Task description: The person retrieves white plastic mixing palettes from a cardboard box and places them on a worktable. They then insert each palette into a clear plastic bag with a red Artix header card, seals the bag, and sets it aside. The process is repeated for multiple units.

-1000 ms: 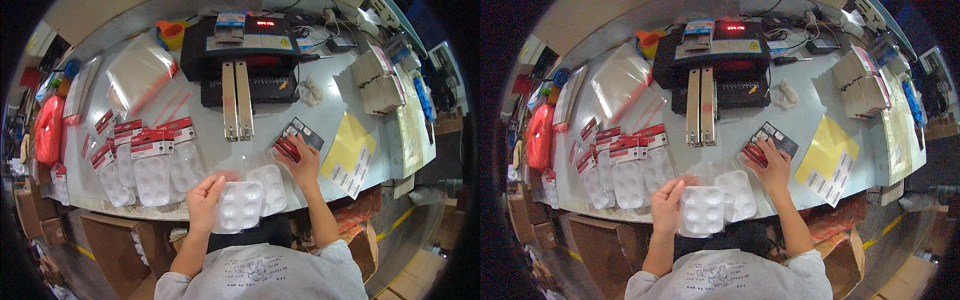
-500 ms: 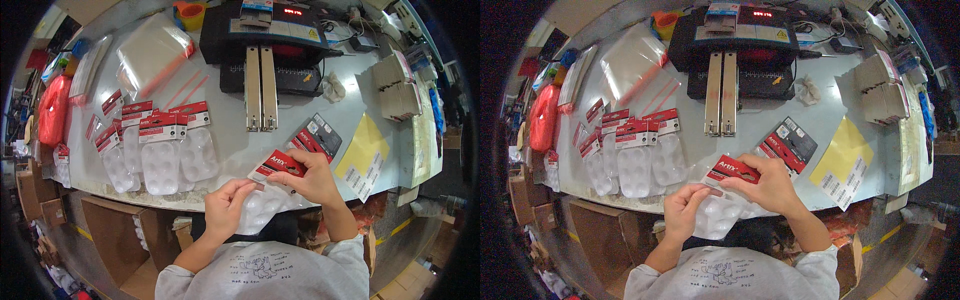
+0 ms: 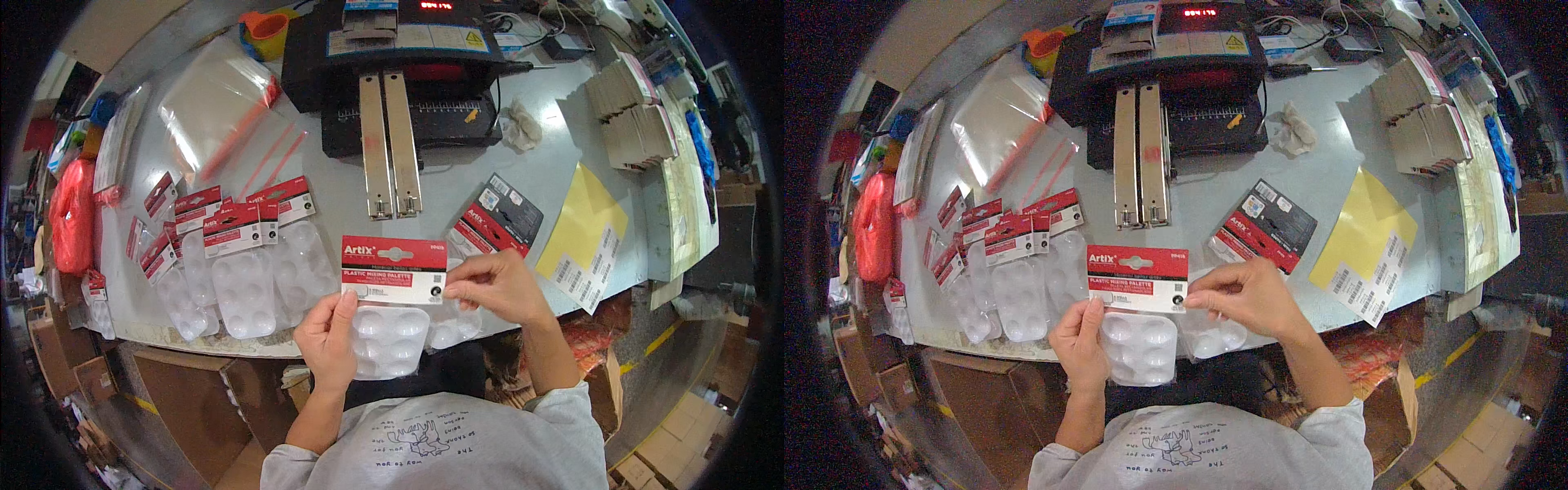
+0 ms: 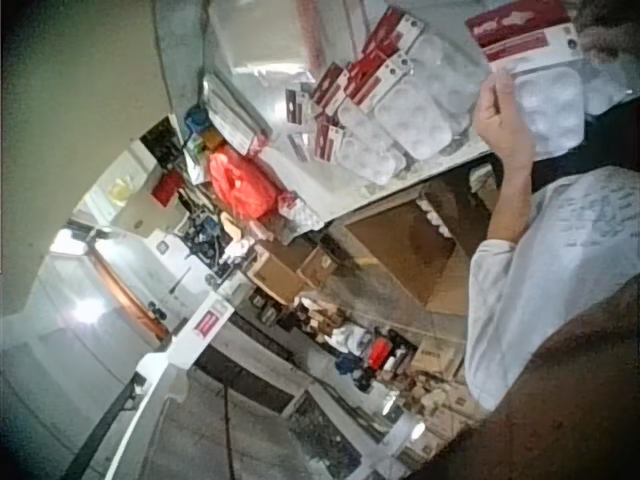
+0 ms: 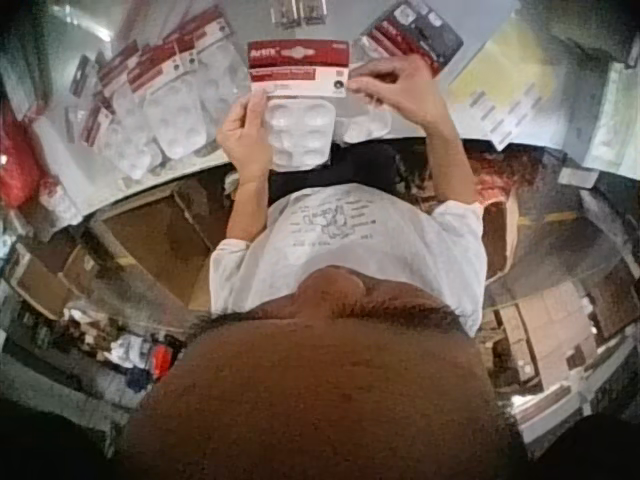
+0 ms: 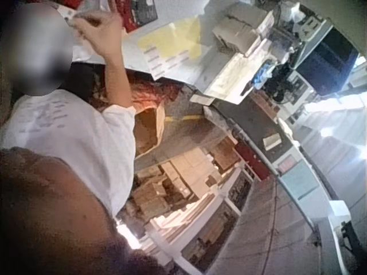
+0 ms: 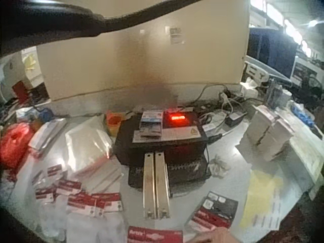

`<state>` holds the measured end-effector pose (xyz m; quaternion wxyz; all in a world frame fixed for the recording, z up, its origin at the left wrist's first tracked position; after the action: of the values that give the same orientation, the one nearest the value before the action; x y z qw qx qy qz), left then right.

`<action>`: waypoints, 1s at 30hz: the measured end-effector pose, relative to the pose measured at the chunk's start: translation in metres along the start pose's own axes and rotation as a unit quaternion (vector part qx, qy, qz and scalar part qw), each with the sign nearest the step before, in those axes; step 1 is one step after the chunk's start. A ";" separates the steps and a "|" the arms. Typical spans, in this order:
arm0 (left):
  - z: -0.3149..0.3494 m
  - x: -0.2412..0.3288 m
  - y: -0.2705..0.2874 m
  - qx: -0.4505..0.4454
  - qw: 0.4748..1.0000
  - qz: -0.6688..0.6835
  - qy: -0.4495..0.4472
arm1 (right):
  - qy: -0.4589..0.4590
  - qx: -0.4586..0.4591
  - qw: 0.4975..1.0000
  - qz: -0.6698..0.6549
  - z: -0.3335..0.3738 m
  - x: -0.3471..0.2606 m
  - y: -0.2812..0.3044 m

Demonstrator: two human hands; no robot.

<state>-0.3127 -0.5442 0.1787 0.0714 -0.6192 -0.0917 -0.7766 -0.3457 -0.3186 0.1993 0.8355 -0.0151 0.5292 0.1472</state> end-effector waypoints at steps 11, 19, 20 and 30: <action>-0.015 -0.009 -0.007 -0.043 0.995 -0.080 0.034 | -0.052 -0.022 0.971 -0.233 -0.004 0.026 -0.025; -0.050 -0.036 -0.021 -0.073 0.997 -0.005 -0.010 | -0.043 0.058 0.955 -0.288 -0.034 0.048 -0.036; -0.051 -0.035 -0.020 -0.071 0.997 -0.014 -0.006 | -0.048 0.064 0.955 -0.285 -0.034 0.047 -0.037; -0.079 -0.033 -0.034 -0.061 0.998 -0.020 -0.029 | -0.031 0.113 0.957 -0.267 -0.063 0.041 -0.030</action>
<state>-0.3880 -0.5290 0.1271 0.0155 -0.6427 -0.0585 -0.7637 -0.3766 -0.3492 0.1314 0.8568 -0.0566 0.4927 -0.1411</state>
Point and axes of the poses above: each hand's wrist, its own z-axis away from the middle knuckle, its own y-axis out of the back of the hand, x = y × z, the point moved 1 cm from there along -z, towards the middle knuckle, and after that the axes turned 2 degrees about z, right-handed, at the moved point
